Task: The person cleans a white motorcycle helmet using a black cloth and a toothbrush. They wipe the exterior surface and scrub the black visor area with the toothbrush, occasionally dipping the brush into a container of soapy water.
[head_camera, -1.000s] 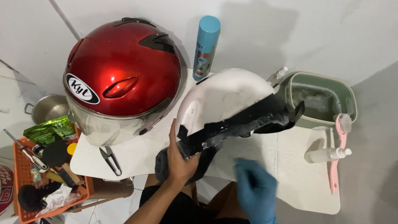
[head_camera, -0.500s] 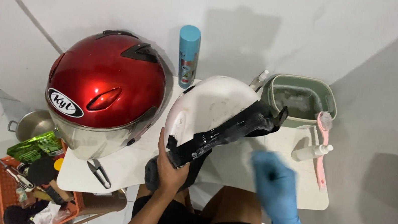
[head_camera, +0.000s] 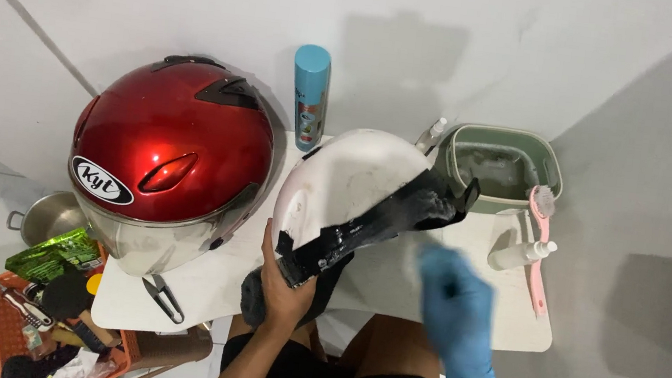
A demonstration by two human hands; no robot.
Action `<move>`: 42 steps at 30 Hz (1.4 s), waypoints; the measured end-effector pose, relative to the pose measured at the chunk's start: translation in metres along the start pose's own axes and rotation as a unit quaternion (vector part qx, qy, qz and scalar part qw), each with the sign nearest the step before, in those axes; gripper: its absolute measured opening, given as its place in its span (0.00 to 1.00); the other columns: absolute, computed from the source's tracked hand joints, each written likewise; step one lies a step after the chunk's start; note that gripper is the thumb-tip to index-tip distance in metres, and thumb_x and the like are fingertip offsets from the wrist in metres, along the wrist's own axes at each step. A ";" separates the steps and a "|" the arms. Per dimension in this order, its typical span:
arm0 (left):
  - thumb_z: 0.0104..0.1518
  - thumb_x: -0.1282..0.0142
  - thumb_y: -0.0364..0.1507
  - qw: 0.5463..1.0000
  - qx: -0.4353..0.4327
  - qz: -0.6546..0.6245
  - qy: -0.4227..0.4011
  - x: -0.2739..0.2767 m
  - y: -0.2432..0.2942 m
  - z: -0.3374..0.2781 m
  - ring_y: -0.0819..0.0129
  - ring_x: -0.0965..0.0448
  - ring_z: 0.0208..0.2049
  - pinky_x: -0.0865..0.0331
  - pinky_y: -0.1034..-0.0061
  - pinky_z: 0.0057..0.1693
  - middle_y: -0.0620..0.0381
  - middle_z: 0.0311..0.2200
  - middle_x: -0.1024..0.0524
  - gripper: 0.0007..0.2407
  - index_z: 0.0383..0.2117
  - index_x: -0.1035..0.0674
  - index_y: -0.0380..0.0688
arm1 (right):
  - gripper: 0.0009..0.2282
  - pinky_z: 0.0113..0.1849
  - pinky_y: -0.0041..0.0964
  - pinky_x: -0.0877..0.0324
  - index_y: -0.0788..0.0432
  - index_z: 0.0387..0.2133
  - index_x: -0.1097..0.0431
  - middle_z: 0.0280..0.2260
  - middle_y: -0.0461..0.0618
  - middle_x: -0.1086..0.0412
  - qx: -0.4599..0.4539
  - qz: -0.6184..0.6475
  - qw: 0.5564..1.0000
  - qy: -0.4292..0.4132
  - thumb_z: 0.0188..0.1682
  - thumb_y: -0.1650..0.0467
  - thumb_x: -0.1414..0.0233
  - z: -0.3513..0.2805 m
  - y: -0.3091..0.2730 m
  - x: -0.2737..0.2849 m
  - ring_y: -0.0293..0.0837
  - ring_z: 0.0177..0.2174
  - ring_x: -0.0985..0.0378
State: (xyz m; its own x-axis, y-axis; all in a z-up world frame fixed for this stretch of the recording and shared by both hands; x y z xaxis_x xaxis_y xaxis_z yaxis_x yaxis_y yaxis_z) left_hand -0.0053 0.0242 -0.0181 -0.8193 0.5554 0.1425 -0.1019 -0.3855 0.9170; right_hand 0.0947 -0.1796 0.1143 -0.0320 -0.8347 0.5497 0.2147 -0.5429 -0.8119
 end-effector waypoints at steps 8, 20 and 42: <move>0.51 0.35 0.31 1.000 -0.020 0.007 0.014 -0.001 -0.006 -0.004 0.45 0.29 0.63 0.31 0.56 0.64 0.35 0.63 0.34 0.40 0.70 0.47 0.36 | 0.07 0.36 0.30 0.31 0.56 0.29 0.26 0.29 0.42 0.28 0.184 0.051 0.976 -0.102 0.51 0.78 0.51 -0.003 0.006 -0.002 0.35 0.30 0.29; 0.55 0.40 0.29 1.000 -0.016 -0.002 0.000 0.000 0.006 0.000 0.45 0.24 0.57 0.28 0.57 0.61 0.34 0.57 0.27 0.37 0.70 0.48 0.37 | 0.05 0.39 0.30 0.25 0.54 0.27 0.24 0.32 0.40 0.21 0.191 0.033 0.978 -0.073 0.48 0.77 0.45 -0.016 -0.022 0.001 0.34 0.31 0.21; 0.49 0.32 0.25 1.000 -0.007 0.007 -0.013 0.008 0.010 -0.003 0.42 0.42 0.70 0.42 0.56 0.71 0.33 0.68 0.41 0.43 0.71 0.49 0.39 | 0.03 0.29 0.41 0.28 0.42 0.30 0.23 0.28 0.38 0.21 0.199 -0.123 0.946 -0.224 0.46 0.66 0.43 -0.050 -0.044 -0.023 0.47 0.21 0.22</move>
State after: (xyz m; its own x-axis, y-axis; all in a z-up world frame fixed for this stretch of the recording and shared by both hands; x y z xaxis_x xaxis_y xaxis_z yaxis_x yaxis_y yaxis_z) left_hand -0.0144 0.0228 -0.0084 -0.8056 0.5687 0.1659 -0.0985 -0.4048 0.9091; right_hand 0.0375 -0.1415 0.1276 0.2688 -0.5159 0.8134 0.6087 -0.5635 -0.5585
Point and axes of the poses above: each hand's wrist, its own z-axis towards the middle knuckle, its own x-axis out of the back of the hand, y = z × x, the point moved 1 cm from there along z, towards the middle knuckle
